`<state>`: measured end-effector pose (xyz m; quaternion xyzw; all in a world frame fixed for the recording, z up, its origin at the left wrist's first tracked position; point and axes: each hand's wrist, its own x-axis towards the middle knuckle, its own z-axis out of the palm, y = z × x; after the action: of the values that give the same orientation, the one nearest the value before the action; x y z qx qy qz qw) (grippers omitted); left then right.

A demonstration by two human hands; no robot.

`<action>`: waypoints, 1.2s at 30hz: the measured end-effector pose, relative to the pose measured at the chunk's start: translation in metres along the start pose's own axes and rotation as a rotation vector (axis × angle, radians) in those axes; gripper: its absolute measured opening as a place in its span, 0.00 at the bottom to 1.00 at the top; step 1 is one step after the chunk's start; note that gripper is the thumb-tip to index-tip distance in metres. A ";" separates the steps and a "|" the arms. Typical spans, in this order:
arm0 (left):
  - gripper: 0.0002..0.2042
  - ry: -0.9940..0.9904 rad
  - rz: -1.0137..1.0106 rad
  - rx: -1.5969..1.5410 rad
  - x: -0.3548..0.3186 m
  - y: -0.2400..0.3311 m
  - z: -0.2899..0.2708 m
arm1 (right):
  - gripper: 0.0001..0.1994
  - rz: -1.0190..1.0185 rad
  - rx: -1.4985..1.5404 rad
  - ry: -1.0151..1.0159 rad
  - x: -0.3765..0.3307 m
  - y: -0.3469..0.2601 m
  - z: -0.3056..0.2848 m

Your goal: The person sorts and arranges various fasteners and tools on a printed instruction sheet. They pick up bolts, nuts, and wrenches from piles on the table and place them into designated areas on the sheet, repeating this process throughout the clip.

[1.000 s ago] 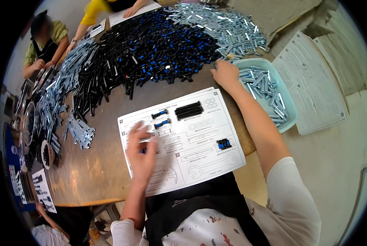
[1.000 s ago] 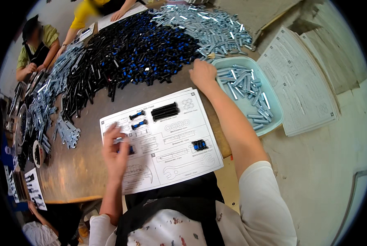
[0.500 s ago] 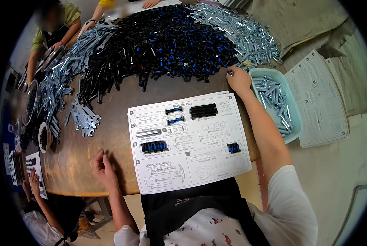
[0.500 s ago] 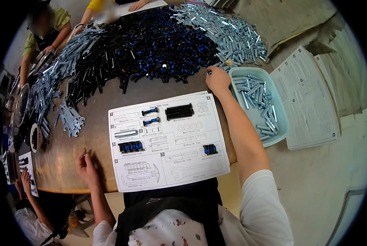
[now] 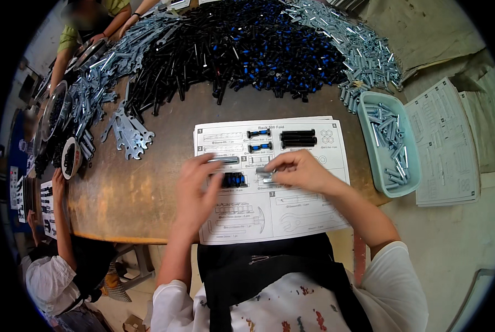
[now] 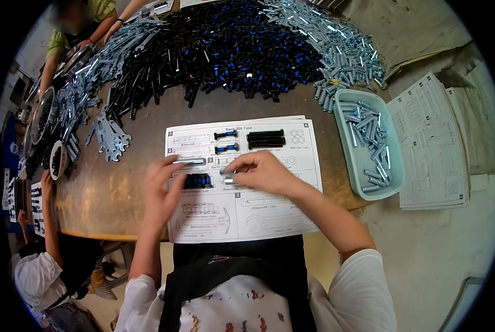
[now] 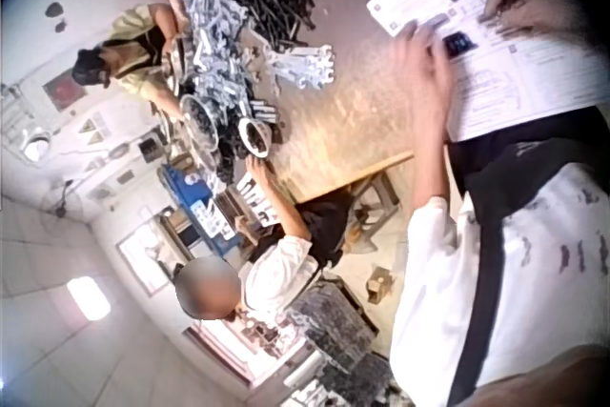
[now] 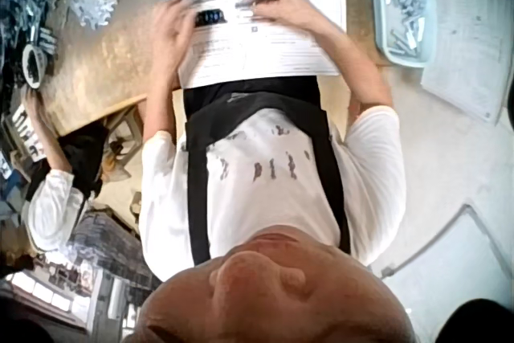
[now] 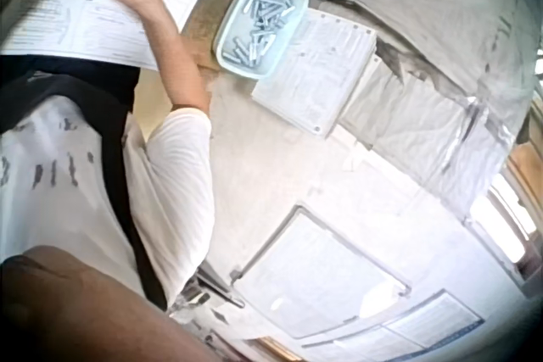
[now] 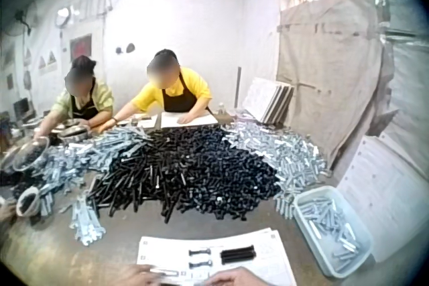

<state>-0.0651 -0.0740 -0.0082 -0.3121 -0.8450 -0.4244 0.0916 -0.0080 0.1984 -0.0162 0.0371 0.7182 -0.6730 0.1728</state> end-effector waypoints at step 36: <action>0.08 0.180 -0.396 -0.058 0.013 -0.088 -0.017 | 0.17 0.372 -1.447 0.842 0.067 -0.003 -0.196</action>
<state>-0.1309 -0.1204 -0.0505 -0.1031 -0.8657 -0.4845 0.0725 -0.1103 0.3779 -0.0267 0.2817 0.9574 0.0599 -0.0193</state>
